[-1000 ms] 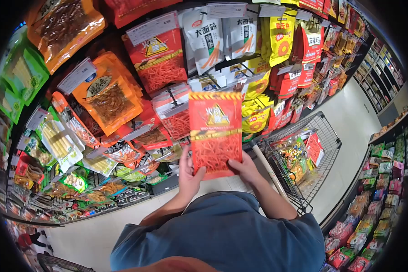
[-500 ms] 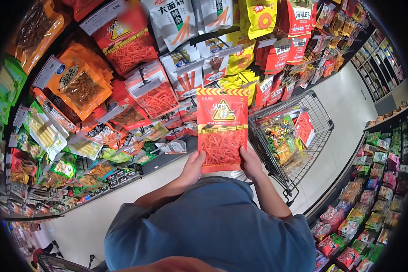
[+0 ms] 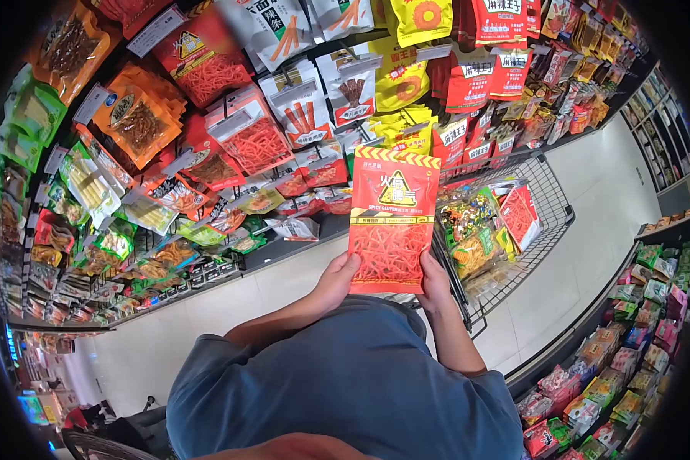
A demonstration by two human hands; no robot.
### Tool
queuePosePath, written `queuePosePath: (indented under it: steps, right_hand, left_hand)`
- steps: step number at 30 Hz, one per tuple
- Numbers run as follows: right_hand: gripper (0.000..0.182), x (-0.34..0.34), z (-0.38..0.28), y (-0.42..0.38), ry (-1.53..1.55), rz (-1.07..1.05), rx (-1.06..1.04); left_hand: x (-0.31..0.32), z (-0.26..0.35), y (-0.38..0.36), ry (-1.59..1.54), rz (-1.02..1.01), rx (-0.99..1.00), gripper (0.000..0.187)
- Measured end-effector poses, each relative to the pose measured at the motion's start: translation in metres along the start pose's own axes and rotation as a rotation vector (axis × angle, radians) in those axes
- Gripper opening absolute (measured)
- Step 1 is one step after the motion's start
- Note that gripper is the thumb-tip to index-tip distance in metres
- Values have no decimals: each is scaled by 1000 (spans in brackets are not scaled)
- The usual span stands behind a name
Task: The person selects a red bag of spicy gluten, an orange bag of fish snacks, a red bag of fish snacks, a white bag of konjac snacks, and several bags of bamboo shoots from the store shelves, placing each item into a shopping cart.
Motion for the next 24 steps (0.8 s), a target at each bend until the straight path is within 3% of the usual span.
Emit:
queuePosePath:
  steps: [7,14,16,20,24]
  right_hand:
    - [48,-27,2,-26,142,6,66]
    - [46,-47,-17,-46,232,87,-48]
    - [45,-60,-22,-52,188,156,-112]
    - [40,-64,-49,-70,31,116,-251]
    - [36,-82,-64,-85,-139,148,-339]
  left_hand:
    - [26,-29,-10,17,31,3,43]
    - [52,-36,5,85,19,-11,42]
    - [64,-37,9,17,-9,-41,37]
    - [82,-44,19,227,-82,-42,33]
    - [86,-64,22,445,-147,-194,30]
Point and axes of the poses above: each hand's wrist, its own y-axis towards the middle knuckle, its own x-axis out of the palm, z = x × y, the point moved 5 cm from there along y, towards the middle knuckle, and after that the axes turned 7 degrees about -x, right-handed, at the moved point
